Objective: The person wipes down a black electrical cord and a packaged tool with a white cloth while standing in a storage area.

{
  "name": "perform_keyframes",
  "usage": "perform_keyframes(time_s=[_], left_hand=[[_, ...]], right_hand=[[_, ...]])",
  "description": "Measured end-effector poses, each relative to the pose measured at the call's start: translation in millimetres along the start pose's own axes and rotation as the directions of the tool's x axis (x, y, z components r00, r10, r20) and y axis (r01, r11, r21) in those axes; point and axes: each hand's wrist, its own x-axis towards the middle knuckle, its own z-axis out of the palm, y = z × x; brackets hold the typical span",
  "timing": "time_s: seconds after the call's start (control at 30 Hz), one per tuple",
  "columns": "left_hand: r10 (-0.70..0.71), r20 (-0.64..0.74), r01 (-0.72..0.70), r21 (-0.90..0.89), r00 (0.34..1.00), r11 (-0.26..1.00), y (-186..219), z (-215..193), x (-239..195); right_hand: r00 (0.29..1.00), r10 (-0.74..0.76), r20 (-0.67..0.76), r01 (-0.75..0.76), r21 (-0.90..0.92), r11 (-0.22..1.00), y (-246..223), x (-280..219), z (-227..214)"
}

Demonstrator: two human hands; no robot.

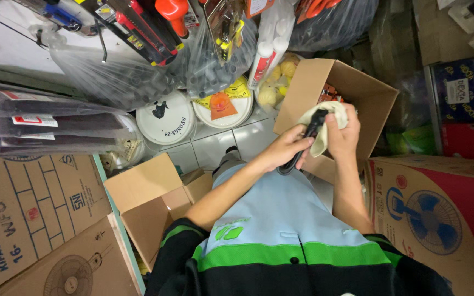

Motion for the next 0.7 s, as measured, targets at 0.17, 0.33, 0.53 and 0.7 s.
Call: perform_keyframes(time_s=[0.17, 0.33, 0.53, 0.7], left_hand=[[0.057, -0.032, -0.048, 0.214, 0.998, 0.976, -1.3, 8.8, 1.6], [0.038, -0.099, -0.016, 0.211, 0.994, 0.977, -2.6, 6.9, -0.1], [0.054, 0.045, -0.063, 0.22, 0.998, 0.974, -4.5, 9.5, -6.9], [0.149, 0.008, -0.146, 0.248, 0.989, 0.958, 3.8, 16.7, -13.2]], right_hand=[[0.999, 0.017, -0.047, -0.009, 0.156, 0.988, -6.1, -1.0, 0.2], [0.999, -0.003, 0.046, -0.017, 0.433, 0.901, -23.0, -8.2, 5.6], [0.991, 0.136, 0.02, -0.132, 0.394, 0.91, -3.9, -1.8, -0.9], [0.969, 0.224, -0.107, -0.013, 0.879, 0.476, -13.5, 19.6, -21.0]])
